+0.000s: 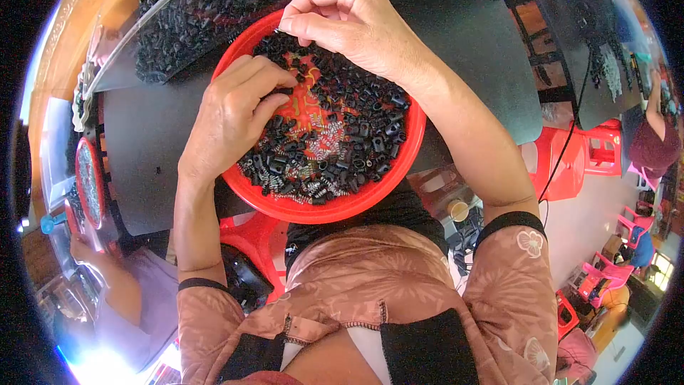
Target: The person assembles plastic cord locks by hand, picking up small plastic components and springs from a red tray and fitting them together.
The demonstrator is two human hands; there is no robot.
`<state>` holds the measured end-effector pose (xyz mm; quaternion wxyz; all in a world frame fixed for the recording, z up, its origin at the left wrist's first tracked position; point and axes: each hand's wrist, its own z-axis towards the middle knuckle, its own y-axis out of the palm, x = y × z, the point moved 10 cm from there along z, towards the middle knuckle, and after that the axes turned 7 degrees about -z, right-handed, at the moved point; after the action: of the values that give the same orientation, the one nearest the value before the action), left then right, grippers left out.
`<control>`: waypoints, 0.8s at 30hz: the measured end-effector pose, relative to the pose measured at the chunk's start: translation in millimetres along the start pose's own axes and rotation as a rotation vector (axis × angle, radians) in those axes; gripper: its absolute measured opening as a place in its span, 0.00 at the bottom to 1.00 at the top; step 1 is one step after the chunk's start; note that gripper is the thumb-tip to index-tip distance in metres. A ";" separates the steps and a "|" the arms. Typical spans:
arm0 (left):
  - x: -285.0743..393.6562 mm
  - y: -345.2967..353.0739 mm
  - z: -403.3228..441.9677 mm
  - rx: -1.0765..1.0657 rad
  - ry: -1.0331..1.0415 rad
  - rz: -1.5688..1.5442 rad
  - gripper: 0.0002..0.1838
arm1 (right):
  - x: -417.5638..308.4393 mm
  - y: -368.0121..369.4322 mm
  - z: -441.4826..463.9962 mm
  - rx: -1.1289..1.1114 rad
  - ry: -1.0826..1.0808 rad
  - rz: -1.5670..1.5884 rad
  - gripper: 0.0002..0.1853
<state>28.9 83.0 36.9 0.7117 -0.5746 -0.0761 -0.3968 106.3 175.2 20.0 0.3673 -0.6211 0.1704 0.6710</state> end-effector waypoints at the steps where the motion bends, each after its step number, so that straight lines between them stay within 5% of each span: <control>1: 0.7 1.1 0.0 -0.008 0.000 0.007 0.08 | -0.5 -0.3 0.1 0.001 0.001 -0.008 0.08; 5: 1.1 1.0 0.7 0.005 0.009 0.066 0.07 | -1.6 -0.2 -0.6 -0.004 -0.007 -0.003 0.08; 12: -40.9 -9.0 -7.2 0.269 -0.353 -0.782 0.11 | -13.5 6.0 -3.4 -0.066 -0.085 0.043 0.07; 24: -40.8 -7.4 -6.8 0.288 -0.383 -0.869 0.18 | -17.7 12.7 -7.4 -0.065 -0.136 -0.182 0.06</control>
<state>-5.8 96.4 17.3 0.5259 -0.4479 -0.4922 -0.5297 101.8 156.6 32.8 0.4171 -0.5985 0.0659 0.6808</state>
